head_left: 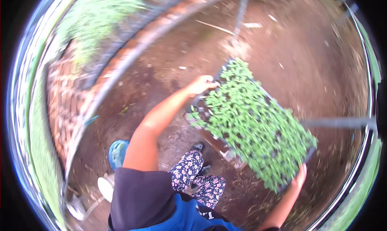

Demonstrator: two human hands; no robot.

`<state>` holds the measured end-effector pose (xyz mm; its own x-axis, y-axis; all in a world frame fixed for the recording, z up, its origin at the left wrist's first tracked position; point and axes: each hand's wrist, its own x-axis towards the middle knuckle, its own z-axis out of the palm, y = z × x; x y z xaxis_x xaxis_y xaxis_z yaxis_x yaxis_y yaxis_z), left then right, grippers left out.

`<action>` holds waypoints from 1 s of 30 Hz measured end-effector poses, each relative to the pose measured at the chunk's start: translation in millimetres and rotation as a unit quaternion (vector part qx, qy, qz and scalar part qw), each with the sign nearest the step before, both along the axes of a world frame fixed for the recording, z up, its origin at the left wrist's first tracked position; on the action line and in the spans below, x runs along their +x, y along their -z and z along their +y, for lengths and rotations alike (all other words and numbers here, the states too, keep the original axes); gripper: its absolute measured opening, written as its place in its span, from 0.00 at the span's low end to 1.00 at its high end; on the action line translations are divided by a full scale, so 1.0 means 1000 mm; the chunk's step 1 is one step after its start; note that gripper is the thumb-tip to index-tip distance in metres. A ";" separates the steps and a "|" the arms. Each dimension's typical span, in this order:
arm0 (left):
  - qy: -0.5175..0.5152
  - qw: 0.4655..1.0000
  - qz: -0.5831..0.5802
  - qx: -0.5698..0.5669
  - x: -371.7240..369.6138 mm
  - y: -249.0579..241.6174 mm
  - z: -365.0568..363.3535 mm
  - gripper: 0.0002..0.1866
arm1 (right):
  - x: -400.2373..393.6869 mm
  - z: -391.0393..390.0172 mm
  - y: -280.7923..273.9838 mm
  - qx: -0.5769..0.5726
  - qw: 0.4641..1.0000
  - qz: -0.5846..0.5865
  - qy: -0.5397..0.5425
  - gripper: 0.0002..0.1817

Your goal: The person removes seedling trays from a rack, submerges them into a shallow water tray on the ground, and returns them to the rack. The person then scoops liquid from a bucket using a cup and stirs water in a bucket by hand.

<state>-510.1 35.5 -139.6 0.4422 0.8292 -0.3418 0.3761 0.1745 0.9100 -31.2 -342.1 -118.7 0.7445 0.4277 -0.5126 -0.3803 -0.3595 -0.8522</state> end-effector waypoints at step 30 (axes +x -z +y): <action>-0.269 0.814 0.379 0.349 -0.460 -0.542 -0.129 0.16 | -0.456 0.118 -0.405 0.242 0.873 0.081 -0.414 0.08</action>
<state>-969.9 -93.5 402.0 -0.1672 0.9424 0.2896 0.9156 0.0395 0.4002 -486.7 -224.0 286.4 0.0106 0.9813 -0.1920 -0.2904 -0.1807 -0.9397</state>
